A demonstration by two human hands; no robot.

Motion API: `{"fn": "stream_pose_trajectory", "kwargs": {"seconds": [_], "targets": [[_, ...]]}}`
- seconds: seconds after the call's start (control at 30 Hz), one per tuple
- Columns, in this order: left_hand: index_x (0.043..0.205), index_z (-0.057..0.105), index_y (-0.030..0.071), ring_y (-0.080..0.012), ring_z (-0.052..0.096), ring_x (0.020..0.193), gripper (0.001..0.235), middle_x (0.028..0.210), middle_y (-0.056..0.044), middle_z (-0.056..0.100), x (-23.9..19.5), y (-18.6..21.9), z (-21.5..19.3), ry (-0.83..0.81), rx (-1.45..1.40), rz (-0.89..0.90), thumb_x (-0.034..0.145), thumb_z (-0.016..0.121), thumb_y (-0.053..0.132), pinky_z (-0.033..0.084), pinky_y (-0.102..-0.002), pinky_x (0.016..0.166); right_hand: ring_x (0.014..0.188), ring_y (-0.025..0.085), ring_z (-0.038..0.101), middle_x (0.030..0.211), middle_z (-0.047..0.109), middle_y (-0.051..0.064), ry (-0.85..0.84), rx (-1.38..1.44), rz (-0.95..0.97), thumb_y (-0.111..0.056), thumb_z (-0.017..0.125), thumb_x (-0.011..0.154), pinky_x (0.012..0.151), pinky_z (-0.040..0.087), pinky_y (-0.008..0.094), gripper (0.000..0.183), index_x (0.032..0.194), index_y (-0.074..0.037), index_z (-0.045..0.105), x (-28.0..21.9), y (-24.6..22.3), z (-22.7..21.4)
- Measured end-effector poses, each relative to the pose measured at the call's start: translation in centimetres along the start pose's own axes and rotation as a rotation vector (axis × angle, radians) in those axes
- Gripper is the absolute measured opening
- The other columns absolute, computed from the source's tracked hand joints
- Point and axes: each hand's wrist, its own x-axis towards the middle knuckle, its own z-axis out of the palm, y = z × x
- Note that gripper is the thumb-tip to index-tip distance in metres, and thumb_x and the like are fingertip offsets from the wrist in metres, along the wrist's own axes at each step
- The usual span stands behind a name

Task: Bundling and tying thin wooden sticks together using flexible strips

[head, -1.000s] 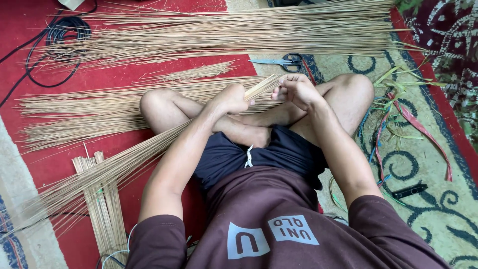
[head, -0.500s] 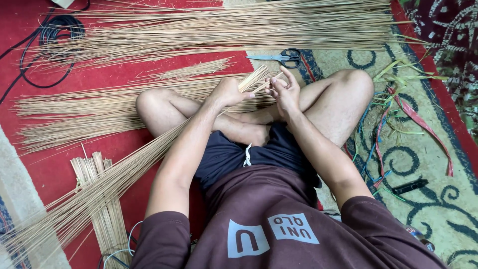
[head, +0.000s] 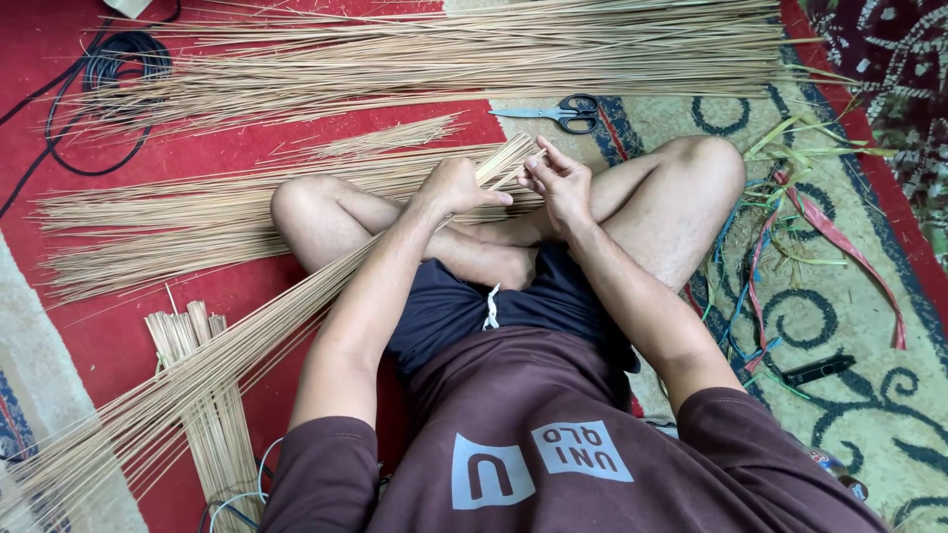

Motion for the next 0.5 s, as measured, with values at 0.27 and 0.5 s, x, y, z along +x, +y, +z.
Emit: {"fn": "stream_pose_trajectory", "kwargs": {"seconds": [0.27, 0.5], "targets": [[0.104, 0.075, -0.002, -0.0401, 0.069, 0.115, 0.071, 0.108, -0.026, 0.074, 1.4, -0.7, 1.4, -0.012, 0.042, 0.011, 0.073, 0.083, 0.062, 0.058, -0.051, 0.094, 0.076, 0.031, 0.078, 0.089, 0.065, 0.013, -0.003, -0.019, 0.002, 0.009, 0.073, 0.094, 0.072, 0.072, 0.044, 0.048, 0.139, -0.001, 0.06, -0.4, 0.3, 0.8], [0.11, 0.076, 0.001, -0.0365, 0.068, 0.118, 0.057, 0.113, -0.023, 0.074, 2.7, -1.4, 2.5, -0.032, 0.089, -0.027, 0.085, 0.075, 0.052, 0.058, -0.048, 0.096, 0.076, 0.032, 0.078, 0.09, 0.064, 0.014, -0.019, -0.066, 0.002, 0.006, 0.072, 0.096, 0.071, 0.072, 0.044, 0.048, 0.141, -0.003, 0.058, -0.4, 0.8, 0.8]]}}
